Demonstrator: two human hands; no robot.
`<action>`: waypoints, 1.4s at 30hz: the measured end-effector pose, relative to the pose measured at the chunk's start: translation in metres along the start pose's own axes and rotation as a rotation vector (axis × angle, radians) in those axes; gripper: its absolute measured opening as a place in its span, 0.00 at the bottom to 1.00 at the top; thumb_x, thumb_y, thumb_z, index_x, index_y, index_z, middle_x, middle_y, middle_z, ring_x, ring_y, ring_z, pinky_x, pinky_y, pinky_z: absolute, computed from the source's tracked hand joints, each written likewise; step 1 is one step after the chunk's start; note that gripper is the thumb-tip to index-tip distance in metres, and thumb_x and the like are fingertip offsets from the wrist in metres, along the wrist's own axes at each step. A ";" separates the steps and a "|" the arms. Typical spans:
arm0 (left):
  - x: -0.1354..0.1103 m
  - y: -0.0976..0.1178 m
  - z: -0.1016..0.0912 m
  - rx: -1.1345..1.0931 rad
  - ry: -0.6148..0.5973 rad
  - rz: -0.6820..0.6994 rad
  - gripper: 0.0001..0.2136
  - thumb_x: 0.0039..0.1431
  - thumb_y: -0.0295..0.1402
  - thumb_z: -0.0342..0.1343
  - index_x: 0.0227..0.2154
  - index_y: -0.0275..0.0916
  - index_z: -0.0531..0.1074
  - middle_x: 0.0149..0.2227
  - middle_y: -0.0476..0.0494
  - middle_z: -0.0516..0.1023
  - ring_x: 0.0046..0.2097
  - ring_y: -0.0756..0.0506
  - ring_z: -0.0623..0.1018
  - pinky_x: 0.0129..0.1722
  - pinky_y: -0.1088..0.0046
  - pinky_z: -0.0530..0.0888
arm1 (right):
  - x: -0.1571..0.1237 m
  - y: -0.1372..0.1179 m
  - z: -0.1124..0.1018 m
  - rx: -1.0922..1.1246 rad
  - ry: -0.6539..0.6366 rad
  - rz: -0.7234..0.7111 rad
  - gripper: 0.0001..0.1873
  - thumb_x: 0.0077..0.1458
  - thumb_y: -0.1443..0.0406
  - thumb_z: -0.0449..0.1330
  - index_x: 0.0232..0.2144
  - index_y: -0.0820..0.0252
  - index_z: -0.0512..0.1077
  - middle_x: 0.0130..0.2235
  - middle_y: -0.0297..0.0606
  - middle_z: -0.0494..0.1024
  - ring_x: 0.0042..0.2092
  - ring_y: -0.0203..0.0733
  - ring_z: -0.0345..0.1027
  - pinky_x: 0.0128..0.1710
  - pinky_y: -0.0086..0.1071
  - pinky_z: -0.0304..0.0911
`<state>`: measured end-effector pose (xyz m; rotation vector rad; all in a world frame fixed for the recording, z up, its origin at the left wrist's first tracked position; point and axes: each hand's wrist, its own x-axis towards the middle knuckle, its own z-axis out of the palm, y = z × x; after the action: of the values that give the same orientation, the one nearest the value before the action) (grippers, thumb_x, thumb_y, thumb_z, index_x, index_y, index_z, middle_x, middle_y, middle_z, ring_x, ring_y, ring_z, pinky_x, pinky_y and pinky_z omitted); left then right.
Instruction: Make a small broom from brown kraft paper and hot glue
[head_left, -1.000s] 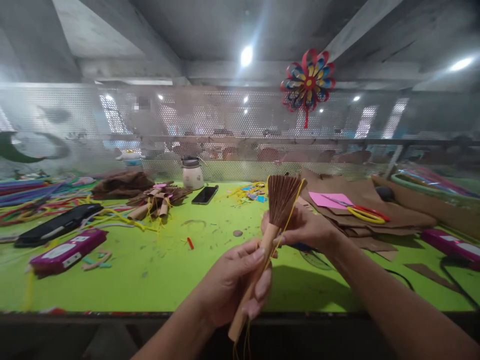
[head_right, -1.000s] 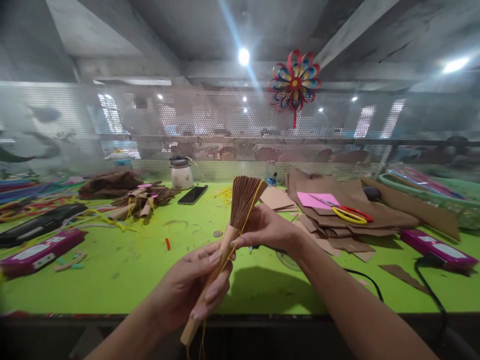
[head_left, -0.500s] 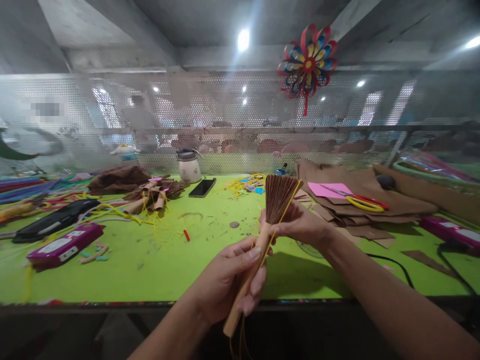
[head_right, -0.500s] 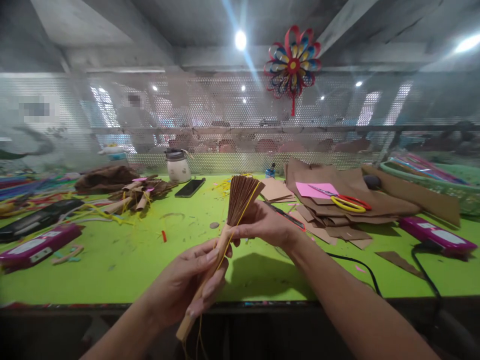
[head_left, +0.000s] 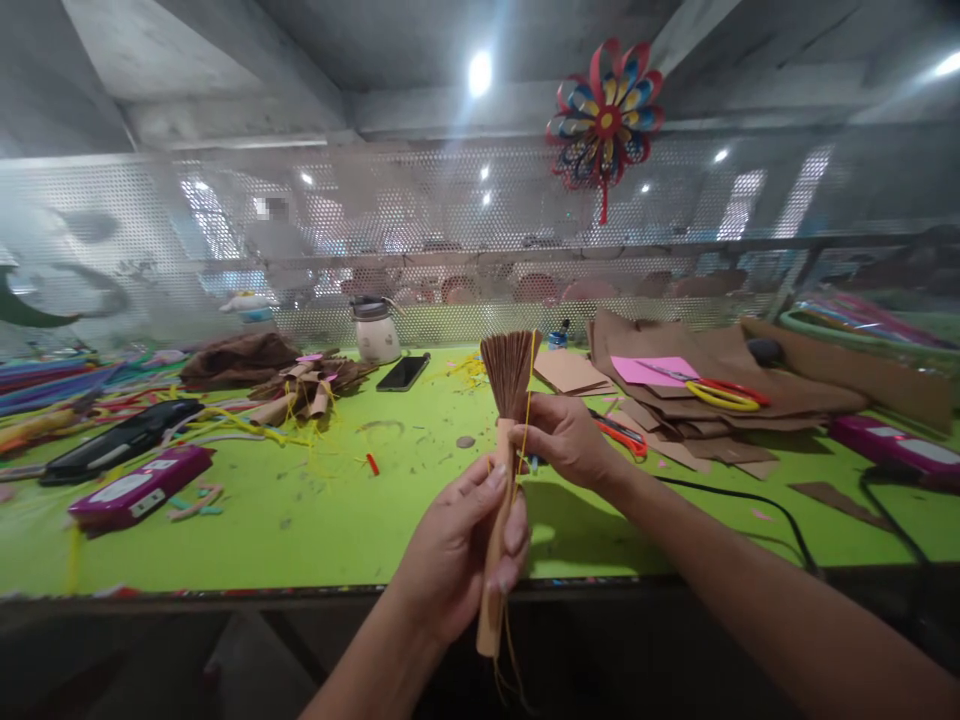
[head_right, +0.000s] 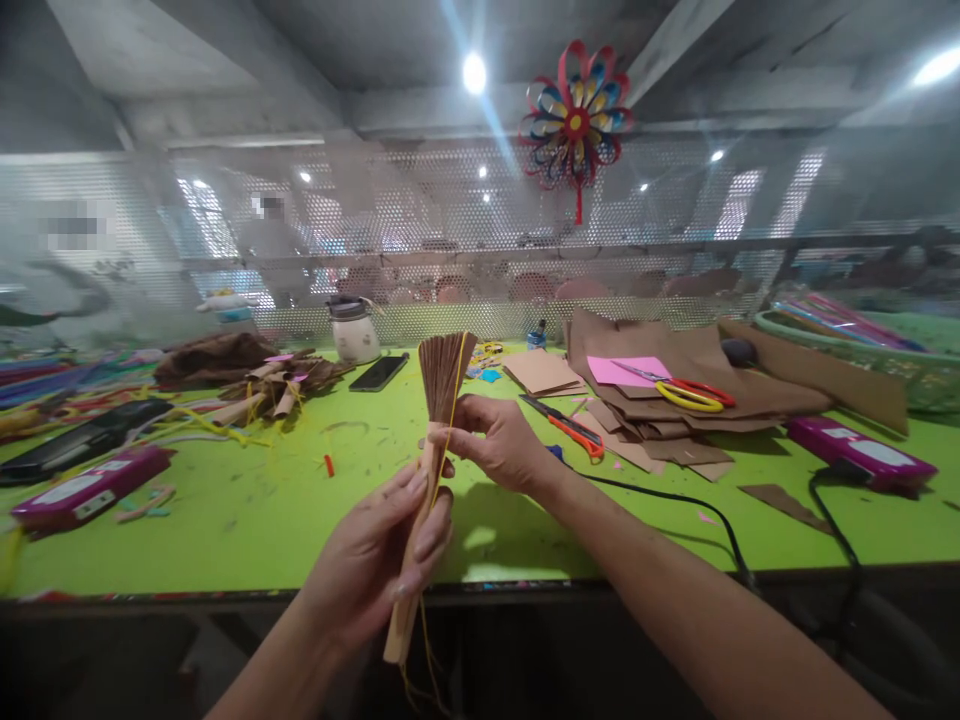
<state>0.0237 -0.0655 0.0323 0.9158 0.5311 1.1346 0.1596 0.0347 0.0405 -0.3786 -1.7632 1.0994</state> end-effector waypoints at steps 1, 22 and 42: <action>0.000 0.000 0.001 0.009 0.010 0.007 0.05 0.65 0.34 0.45 0.37 0.39 0.61 0.19 0.55 0.66 0.13 0.57 0.63 0.12 0.87 0.59 | 0.000 0.000 0.001 0.021 0.001 0.006 0.15 0.49 0.56 0.65 0.30 0.64 0.73 0.28 0.34 0.75 0.27 0.32 0.66 0.27 0.27 0.64; 0.006 -0.006 -0.003 0.047 0.174 0.123 0.07 0.62 0.35 0.51 0.37 0.37 0.64 0.22 0.53 0.68 0.18 0.53 0.71 0.13 0.86 0.60 | -0.011 -0.003 0.014 -0.353 0.183 -0.278 0.10 0.60 0.64 0.55 0.27 0.60 0.69 0.25 0.31 0.68 0.27 0.32 0.64 0.28 0.28 0.61; 0.007 -0.014 -0.002 0.249 0.348 0.249 0.11 0.60 0.41 0.52 0.35 0.37 0.65 0.20 0.54 0.68 0.17 0.52 0.72 0.13 0.84 0.61 | -0.020 0.010 0.030 -0.364 0.163 -0.305 0.03 0.58 0.70 0.56 0.35 0.59 0.68 0.36 0.37 0.69 0.38 0.38 0.66 0.37 0.33 0.64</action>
<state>0.0317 -0.0603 0.0203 1.0234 0.8744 1.4902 0.1409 0.0110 0.0179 -0.3901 -1.8010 0.5175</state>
